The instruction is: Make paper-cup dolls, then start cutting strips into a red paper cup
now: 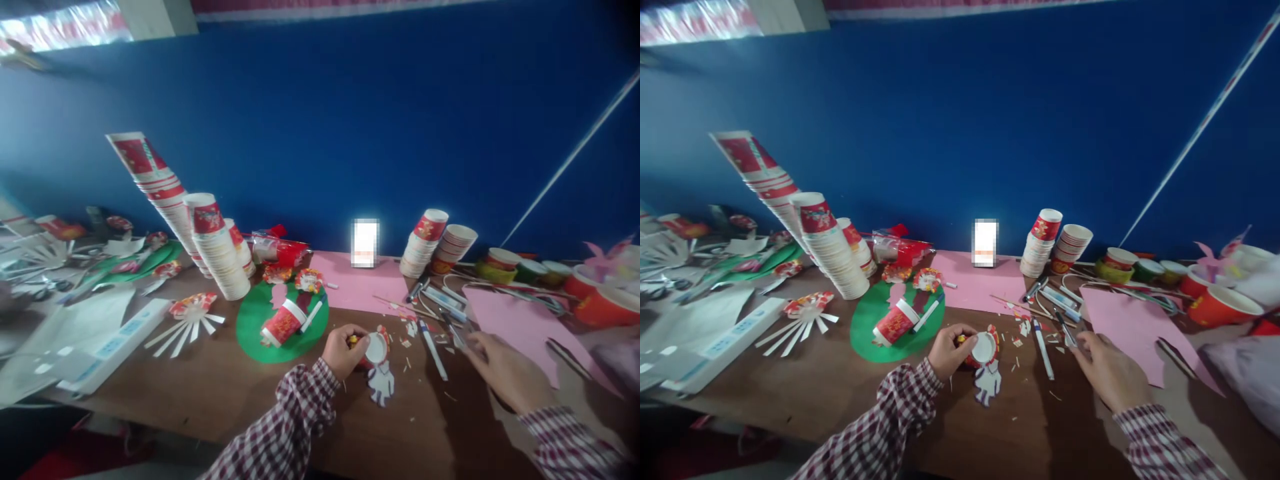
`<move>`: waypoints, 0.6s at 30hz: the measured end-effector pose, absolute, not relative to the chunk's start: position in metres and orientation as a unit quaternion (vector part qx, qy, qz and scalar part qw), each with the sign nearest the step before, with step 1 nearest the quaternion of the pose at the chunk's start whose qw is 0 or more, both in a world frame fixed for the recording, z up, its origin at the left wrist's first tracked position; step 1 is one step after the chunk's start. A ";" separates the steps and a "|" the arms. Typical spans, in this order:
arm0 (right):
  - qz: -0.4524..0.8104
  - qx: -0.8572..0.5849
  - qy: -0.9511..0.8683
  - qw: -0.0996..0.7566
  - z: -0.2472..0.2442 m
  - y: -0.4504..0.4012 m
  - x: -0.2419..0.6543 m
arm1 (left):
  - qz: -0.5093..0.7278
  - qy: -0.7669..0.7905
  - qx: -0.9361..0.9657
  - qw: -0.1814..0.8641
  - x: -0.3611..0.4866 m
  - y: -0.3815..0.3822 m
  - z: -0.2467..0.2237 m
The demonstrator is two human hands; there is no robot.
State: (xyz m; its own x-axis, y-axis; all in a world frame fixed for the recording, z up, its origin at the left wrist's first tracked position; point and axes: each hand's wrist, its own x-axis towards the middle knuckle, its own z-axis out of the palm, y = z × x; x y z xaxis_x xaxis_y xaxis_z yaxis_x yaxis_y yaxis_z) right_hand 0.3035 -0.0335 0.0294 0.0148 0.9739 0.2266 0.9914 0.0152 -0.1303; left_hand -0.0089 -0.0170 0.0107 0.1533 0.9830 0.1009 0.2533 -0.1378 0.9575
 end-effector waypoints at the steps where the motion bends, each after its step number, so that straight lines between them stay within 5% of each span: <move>1: -0.050 -0.690 -0.708 0.138 0.037 -0.030 0.293 | 0.420 0.492 0.628 0.432 -0.009 -0.018 0.010; 10: 0.016 -0.524 -0.837 0.155 0.089 0.018 0.174 | 0.420 0.499 0.631 0.420 -0.003 -0.019 0.005; 18: 0.077 -0.583 -0.782 0.208 0.070 -0.021 0.195 | 0.414 0.481 0.654 0.412 -0.004 -0.017 0.009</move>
State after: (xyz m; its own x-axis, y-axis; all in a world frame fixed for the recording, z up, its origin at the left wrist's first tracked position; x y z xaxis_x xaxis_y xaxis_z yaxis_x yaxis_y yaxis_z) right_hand 0.1949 -0.0206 0.0703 -0.2352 0.9433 0.2343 0.8790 0.3093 -0.3629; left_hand -0.0044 -0.0173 0.0091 0.1944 0.9703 0.1439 0.2876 -0.1966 0.9374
